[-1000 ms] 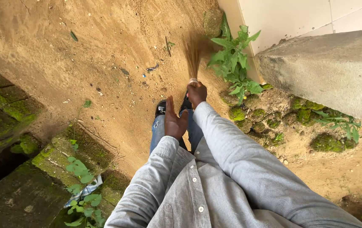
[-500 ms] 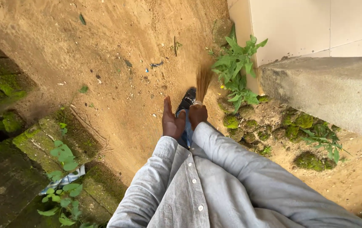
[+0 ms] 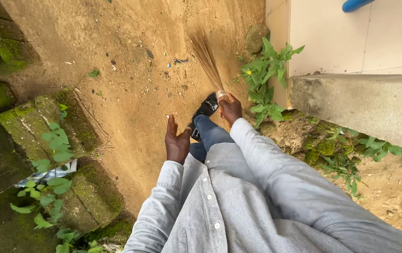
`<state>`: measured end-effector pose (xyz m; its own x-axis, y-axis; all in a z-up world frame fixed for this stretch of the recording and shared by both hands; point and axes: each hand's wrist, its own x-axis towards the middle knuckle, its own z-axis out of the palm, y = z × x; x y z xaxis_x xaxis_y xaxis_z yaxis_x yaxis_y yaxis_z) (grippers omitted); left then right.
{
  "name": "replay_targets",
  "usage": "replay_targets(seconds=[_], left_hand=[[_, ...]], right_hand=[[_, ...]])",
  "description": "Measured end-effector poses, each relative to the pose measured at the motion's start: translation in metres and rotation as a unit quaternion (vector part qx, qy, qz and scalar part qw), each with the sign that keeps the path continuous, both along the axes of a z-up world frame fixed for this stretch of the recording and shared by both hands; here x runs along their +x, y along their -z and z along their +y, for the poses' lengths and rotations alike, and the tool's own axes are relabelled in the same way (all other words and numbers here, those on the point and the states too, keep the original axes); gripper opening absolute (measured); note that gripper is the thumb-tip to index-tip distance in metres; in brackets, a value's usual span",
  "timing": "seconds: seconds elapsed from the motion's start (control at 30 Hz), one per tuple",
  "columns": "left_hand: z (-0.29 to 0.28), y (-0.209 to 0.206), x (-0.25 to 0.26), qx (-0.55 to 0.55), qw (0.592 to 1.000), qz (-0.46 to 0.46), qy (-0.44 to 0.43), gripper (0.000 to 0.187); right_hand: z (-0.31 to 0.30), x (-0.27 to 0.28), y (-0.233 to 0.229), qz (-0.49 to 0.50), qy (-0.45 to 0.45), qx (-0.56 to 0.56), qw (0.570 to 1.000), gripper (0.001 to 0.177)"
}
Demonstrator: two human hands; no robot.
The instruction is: Sweep the dirt ground outdoors near a wall and vegetation using a hand broom.
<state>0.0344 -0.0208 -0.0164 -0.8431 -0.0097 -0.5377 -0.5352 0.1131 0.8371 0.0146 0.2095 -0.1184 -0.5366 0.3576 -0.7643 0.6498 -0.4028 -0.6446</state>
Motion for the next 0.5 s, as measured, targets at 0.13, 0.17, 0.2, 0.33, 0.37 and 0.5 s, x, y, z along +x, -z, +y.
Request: replay_targets(seconds=[0.13,0.17,0.2,0.33,0.37,0.5], left_hand=[[-0.008,-0.003,0.008,0.01,1.0,0.02,-0.013,0.081],[-0.009,-0.003,0.01,0.015,1.0,0.009,-0.017,0.079],[-0.01,-0.002,0.007,0.021,1.0,0.001,-0.019,0.077],[0.0,-0.026,-0.005,0.065,0.997,0.02,-0.043,0.074],[0.005,-0.04,-0.008,0.083,0.995,0.018,-0.058,0.07],[0.013,-0.088,-0.021,0.12,0.989,0.025,-0.079,0.043]], right_hand=[[0.019,0.033,-0.046,0.049,-0.004,-0.088,0.995,0.049],[0.024,0.042,-0.054,0.053,0.012,-0.172,0.984,0.042],[0.029,0.046,-0.062,0.061,0.027,-0.255,0.965,0.036],[0.028,0.051,-0.111,0.052,0.018,-0.385,0.921,0.029],[0.027,0.054,-0.117,0.038,0.0,-0.409,0.912,0.027],[0.021,0.043,-0.138,0.005,-0.033,-0.446,0.894,0.022]])
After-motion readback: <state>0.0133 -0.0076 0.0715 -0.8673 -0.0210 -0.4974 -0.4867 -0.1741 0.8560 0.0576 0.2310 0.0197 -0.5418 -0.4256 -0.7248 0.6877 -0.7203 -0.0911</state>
